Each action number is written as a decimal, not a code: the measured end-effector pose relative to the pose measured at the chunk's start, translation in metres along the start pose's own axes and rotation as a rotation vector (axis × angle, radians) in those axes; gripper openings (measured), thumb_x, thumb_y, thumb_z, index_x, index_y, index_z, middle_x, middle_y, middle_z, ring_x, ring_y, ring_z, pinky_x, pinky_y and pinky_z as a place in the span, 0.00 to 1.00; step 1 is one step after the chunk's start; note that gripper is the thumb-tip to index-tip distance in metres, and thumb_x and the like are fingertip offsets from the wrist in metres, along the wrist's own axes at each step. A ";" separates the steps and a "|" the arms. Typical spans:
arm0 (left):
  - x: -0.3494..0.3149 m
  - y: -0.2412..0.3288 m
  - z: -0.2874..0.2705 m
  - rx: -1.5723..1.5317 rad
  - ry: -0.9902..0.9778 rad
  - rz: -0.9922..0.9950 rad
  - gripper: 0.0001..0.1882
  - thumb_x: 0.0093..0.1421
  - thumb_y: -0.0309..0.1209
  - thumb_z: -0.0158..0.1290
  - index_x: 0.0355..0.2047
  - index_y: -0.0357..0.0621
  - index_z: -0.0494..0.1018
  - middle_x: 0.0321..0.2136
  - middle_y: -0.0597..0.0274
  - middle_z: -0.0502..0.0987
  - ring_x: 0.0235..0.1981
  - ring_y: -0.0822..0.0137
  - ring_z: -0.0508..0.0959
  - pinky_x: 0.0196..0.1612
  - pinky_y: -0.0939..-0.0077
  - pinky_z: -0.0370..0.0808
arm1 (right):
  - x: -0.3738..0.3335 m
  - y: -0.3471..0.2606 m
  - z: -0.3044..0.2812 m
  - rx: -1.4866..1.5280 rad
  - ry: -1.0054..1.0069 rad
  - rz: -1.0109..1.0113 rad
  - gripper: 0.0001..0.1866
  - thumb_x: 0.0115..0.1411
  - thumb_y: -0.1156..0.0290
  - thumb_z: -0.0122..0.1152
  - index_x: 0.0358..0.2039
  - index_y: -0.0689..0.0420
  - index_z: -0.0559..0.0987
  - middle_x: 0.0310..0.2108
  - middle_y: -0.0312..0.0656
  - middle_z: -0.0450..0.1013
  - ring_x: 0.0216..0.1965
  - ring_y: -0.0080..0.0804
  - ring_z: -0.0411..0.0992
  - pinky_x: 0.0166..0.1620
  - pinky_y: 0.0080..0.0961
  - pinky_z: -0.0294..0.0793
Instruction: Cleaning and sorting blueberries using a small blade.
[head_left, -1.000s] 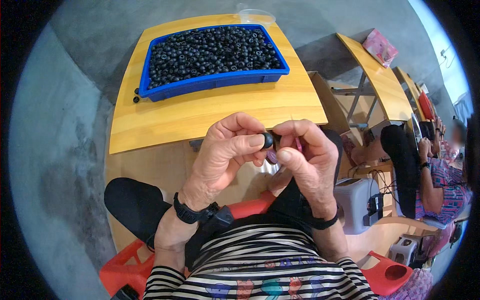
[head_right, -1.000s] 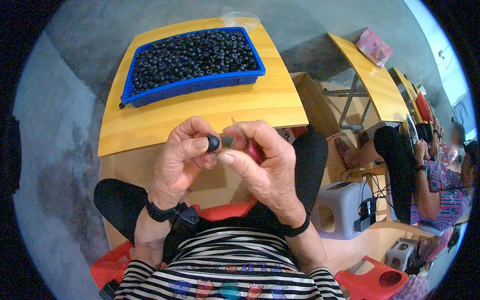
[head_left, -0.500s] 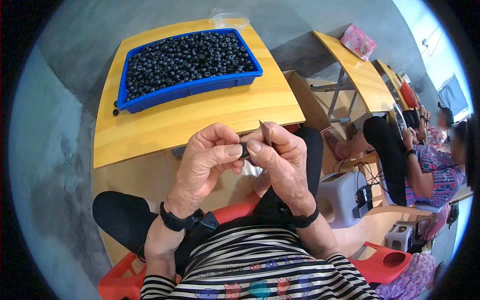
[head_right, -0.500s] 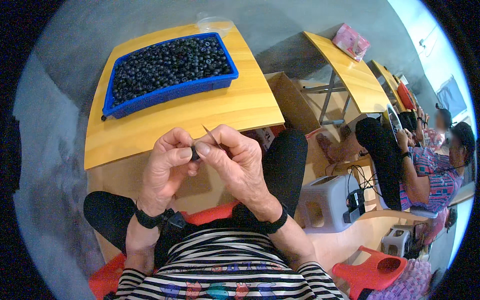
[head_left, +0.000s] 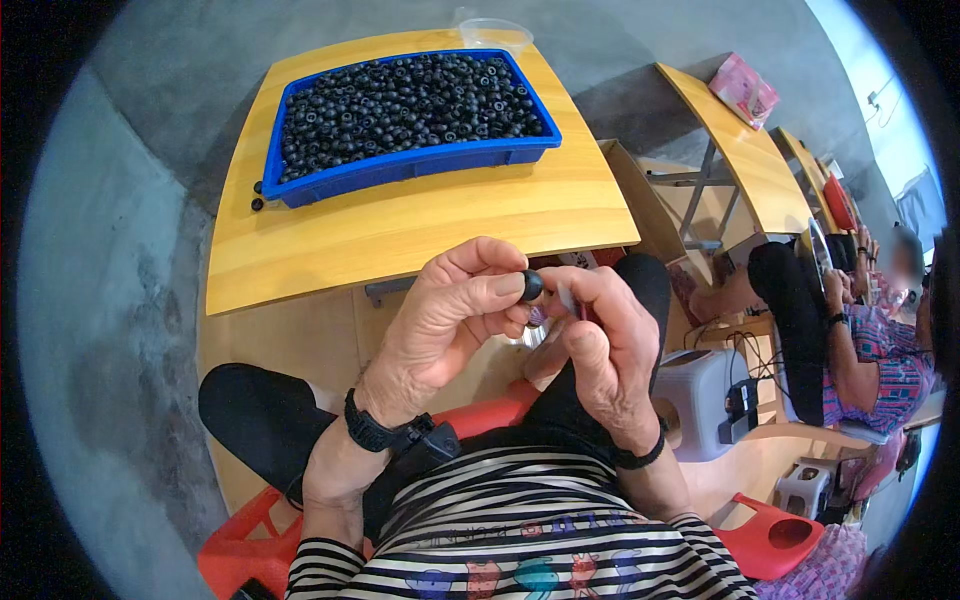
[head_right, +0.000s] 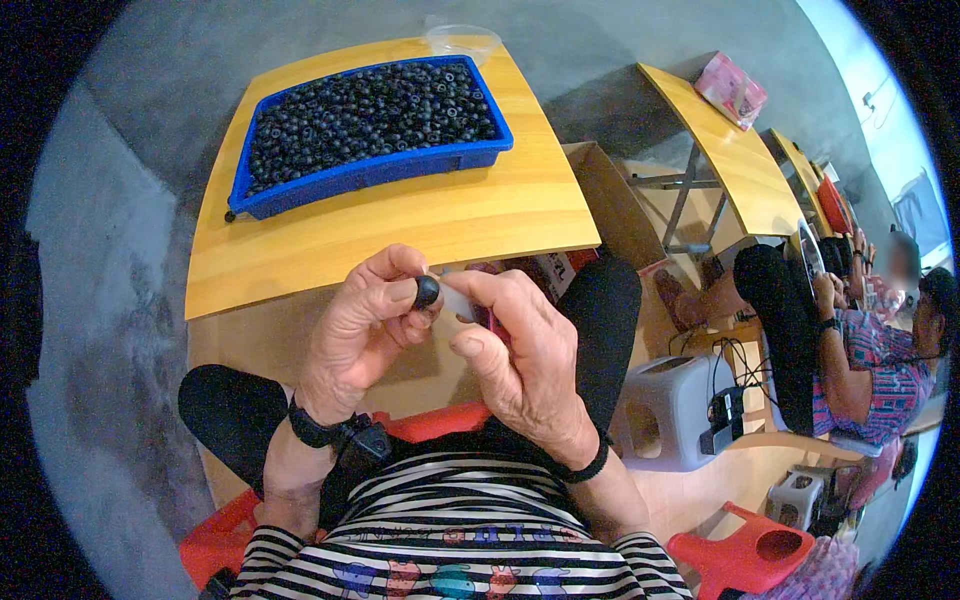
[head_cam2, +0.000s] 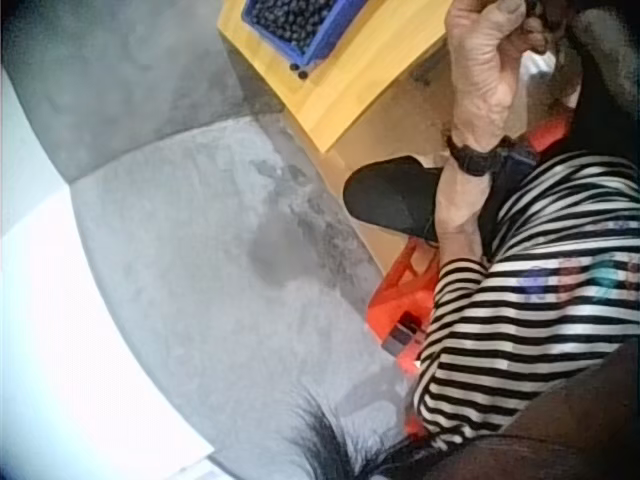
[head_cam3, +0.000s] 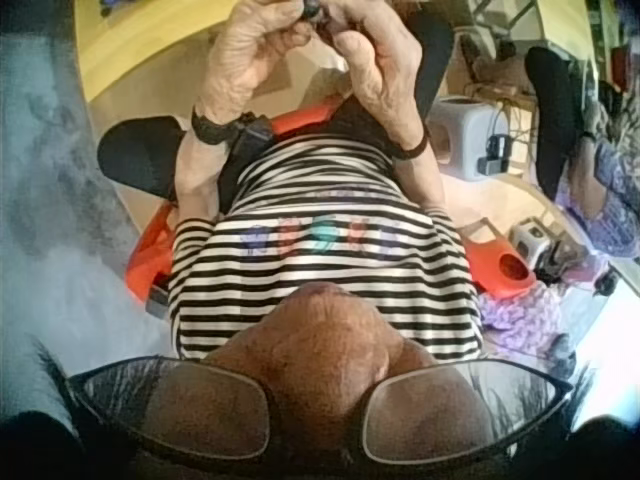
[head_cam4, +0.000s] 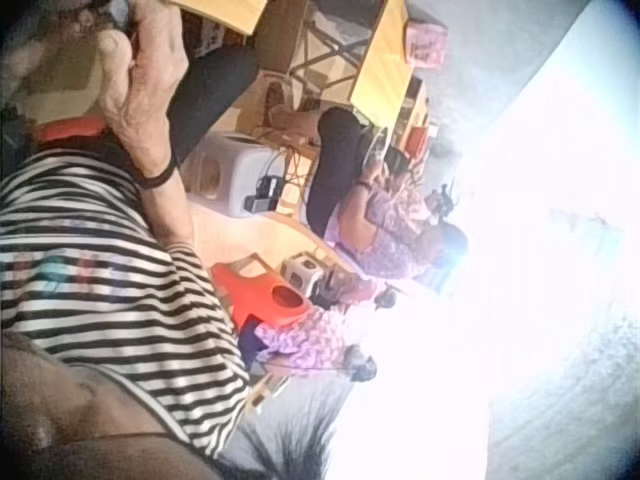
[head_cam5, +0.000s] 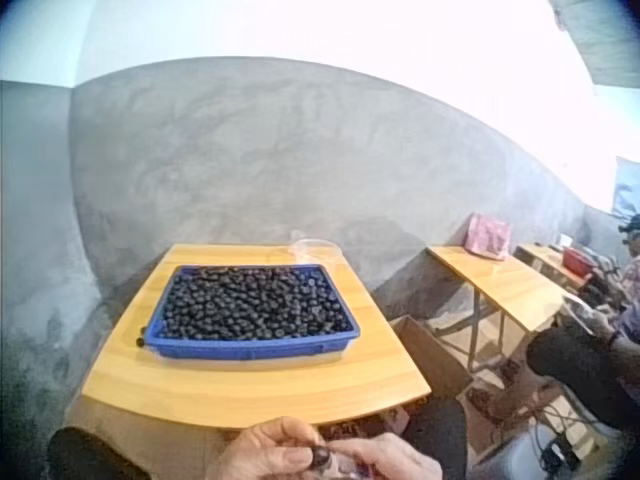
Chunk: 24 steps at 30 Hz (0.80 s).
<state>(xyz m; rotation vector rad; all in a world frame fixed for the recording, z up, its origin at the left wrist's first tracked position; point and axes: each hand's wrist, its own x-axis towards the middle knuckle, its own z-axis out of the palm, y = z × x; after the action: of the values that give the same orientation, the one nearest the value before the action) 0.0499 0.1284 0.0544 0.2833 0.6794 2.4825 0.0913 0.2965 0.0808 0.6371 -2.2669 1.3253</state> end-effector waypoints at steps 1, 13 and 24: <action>0.000 0.000 -0.001 -0.007 -0.003 -0.011 0.08 0.54 0.22 0.54 0.36 0.40 0.71 0.28 0.61 0.76 0.26 0.73 0.77 0.31 0.84 0.77 | 0.000 -0.005 -0.002 -0.059 -0.021 -0.008 0.20 0.58 0.56 0.53 0.38 0.63 0.74 0.25 0.45 0.68 0.23 0.34 0.66 0.28 0.24 0.66; 0.002 0.000 -0.004 0.032 -0.038 -0.021 0.08 0.54 0.23 0.53 0.36 0.39 0.71 0.27 0.62 0.77 0.25 0.74 0.78 0.30 0.83 0.78 | -0.001 -0.008 0.001 -0.261 0.032 -0.122 0.12 0.51 0.71 0.60 0.35 0.62 0.75 0.25 0.44 0.71 0.26 0.38 0.71 0.28 0.28 0.71; 0.003 -0.001 -0.003 0.019 -0.035 -0.029 0.08 0.54 0.23 0.53 0.36 0.39 0.71 0.27 0.62 0.77 0.25 0.74 0.78 0.29 0.83 0.78 | 0.000 -0.006 0.002 -0.291 0.049 -0.156 0.12 0.50 0.69 0.62 0.34 0.61 0.76 0.23 0.43 0.69 0.23 0.37 0.70 0.26 0.27 0.70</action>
<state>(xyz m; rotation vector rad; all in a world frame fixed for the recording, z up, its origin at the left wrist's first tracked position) 0.0469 0.1291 0.0513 0.3213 0.6878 2.4385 0.0948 0.2921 0.0840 0.6546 -2.2594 0.9061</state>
